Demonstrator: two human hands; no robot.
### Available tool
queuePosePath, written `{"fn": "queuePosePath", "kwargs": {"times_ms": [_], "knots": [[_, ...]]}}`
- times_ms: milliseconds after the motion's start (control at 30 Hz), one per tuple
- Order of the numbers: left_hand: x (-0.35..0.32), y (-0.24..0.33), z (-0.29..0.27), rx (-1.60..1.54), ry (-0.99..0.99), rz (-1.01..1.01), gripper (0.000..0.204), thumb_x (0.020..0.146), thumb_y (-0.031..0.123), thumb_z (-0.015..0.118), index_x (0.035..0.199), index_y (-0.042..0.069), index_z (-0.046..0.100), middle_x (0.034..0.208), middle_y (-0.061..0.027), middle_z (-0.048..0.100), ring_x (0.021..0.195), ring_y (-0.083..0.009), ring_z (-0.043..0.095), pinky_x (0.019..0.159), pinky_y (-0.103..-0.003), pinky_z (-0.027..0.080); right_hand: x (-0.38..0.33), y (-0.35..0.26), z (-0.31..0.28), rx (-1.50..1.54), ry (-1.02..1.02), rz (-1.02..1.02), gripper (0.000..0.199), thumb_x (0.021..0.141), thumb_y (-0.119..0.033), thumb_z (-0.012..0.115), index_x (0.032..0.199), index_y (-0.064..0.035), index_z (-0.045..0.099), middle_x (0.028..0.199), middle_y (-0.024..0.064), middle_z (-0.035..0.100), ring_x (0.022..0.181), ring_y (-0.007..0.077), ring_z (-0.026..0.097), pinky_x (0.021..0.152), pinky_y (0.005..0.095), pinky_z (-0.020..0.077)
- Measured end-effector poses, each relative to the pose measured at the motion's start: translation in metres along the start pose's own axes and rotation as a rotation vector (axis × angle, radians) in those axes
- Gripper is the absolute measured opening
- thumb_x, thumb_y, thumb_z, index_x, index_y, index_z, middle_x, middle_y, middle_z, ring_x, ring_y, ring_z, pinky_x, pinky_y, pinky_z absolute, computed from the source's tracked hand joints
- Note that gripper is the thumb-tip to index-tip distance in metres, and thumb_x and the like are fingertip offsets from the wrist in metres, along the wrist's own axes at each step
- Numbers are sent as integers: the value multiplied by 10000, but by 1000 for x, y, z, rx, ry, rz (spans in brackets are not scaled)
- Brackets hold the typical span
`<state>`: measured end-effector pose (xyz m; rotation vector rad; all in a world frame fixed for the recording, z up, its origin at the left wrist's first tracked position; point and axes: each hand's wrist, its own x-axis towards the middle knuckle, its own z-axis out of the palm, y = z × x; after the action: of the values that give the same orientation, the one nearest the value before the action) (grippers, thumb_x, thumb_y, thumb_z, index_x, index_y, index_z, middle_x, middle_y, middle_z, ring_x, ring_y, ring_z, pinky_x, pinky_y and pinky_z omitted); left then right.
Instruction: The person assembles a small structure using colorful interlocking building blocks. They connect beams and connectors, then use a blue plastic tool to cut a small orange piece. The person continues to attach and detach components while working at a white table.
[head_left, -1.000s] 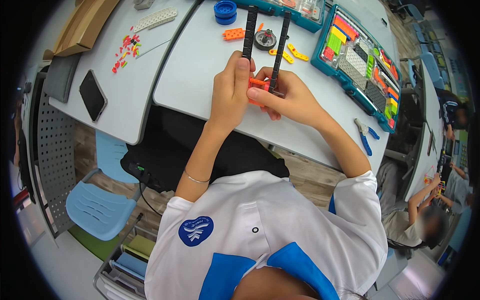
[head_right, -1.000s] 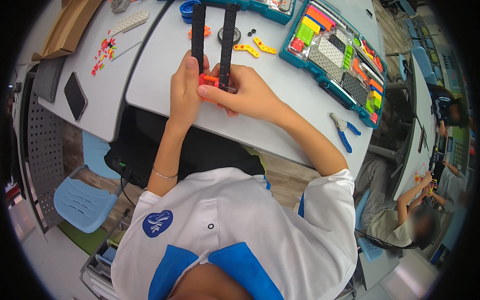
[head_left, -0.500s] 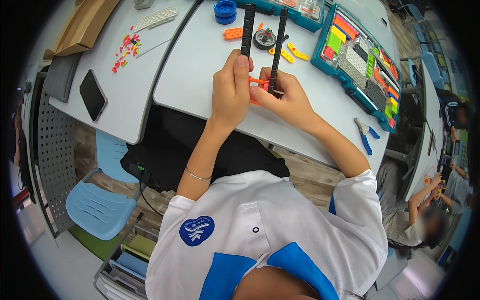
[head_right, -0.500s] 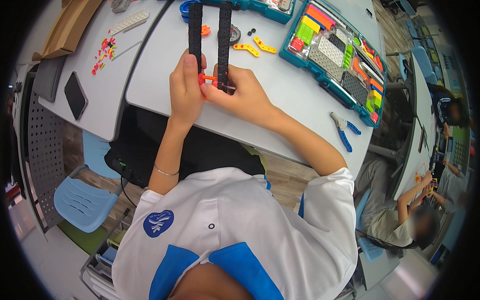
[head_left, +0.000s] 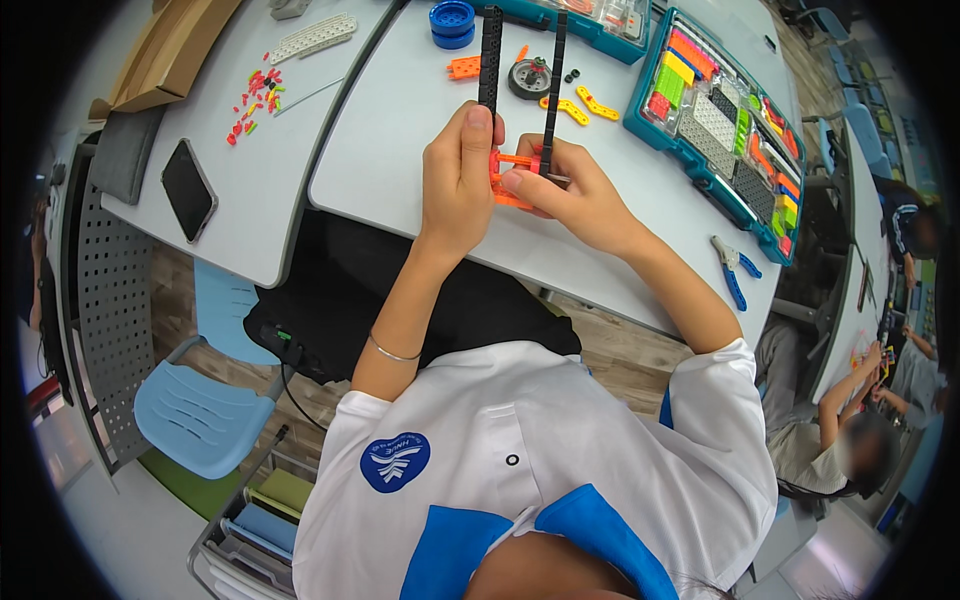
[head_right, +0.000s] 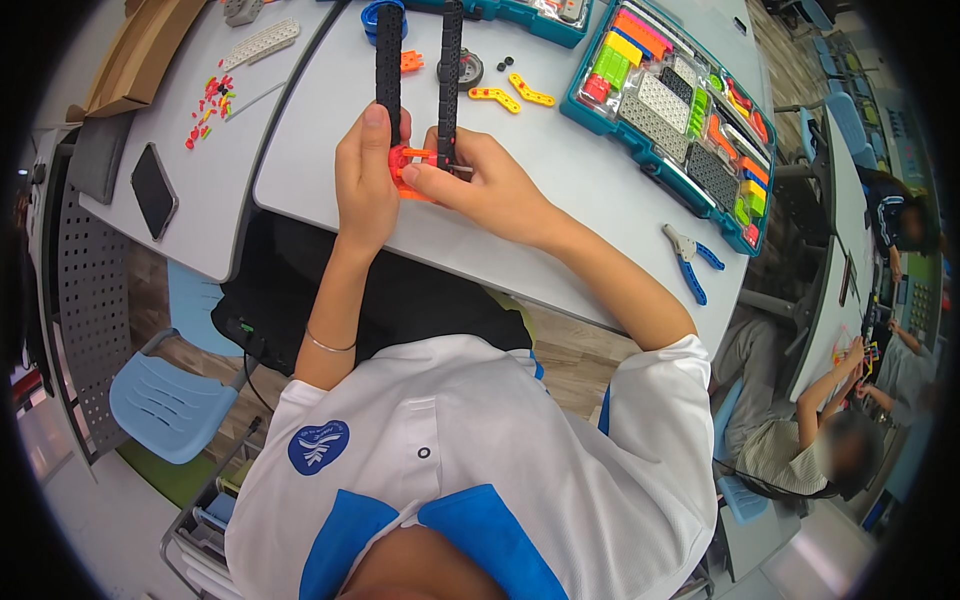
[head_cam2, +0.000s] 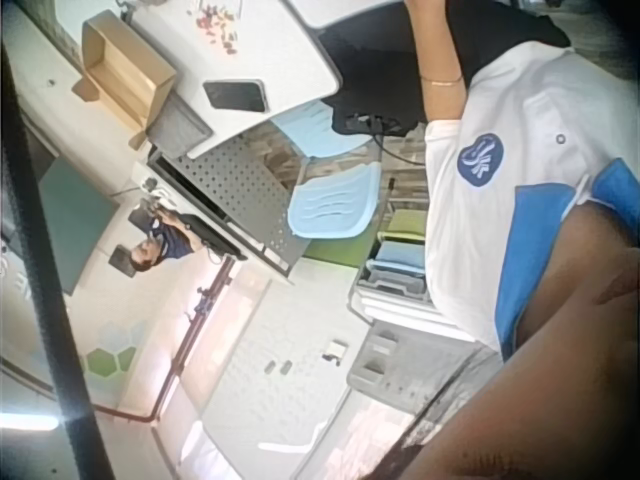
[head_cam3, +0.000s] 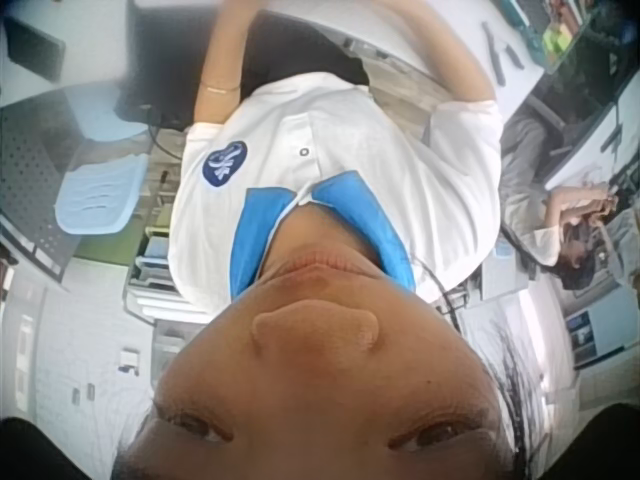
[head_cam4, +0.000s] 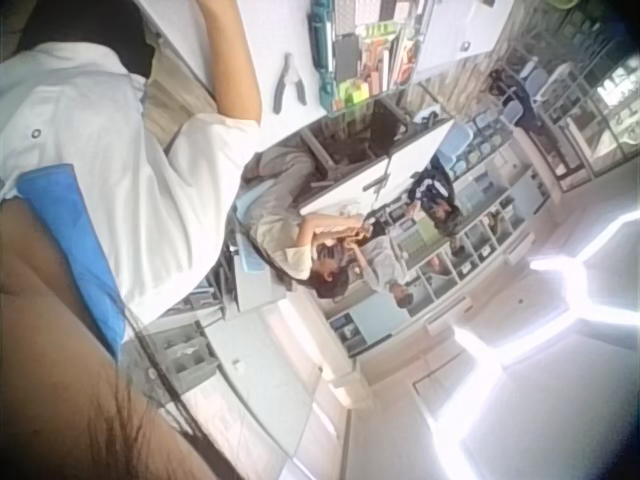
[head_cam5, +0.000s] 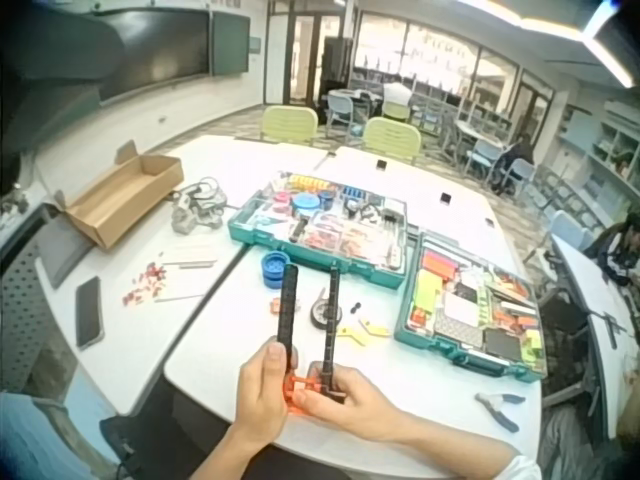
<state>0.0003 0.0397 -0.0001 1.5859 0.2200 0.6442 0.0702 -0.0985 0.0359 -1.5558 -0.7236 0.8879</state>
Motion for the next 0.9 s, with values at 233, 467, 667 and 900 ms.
{"fn": "queuePosePath", "kwargs": {"times_ms": [233, 467, 667, 900], "knots": [[-3, -2, 8, 143, 73, 12, 452, 1080, 324, 334, 807, 13, 516, 569, -78, 464, 490, -146, 464, 488, -321, 366, 1, 12, 3, -154, 130, -70, 323, 915, -270, 694, 962, 41, 619, 856, 82, 668, 791, 128, 627, 752, 315, 530], [-2, 0, 4, 164, 54, 42, 474, 1077, 345, 339, 785, 15, 514, 567, -79, 455, 496, -142, 450, 492, -326, 362, 1, 3, 1, -129, 76, -55, 330, 924, -281, 691, 952, 38, 611, 850, 82, 658, 813, 123, 624, 767, 310, 534], [-1, 1, -1, 58, 15, -9, 491, 1078, 369, 339, 771, 24, 506, 589, -24, 413, 546, -87, 373, 503, -293, 318, -1, -6, -5, -7, -28, 95, 290, 948, -291, 676, 932, -18, 578, 857, 29, 598, 802, 85, 565, 770, 265, 501], [-1, -1, -1, 25, -4, -42, 478, 1074, 379, 368, 789, 21, 509, 604, -28, 436, 561, -87, 390, 515, -290, 332, 1, 6, -5, -95, 16, -27, 323, 943, -345, 680, 907, -38, 583, 828, 22, 585, 752, 66, 529, 655, 236, 443]]}}
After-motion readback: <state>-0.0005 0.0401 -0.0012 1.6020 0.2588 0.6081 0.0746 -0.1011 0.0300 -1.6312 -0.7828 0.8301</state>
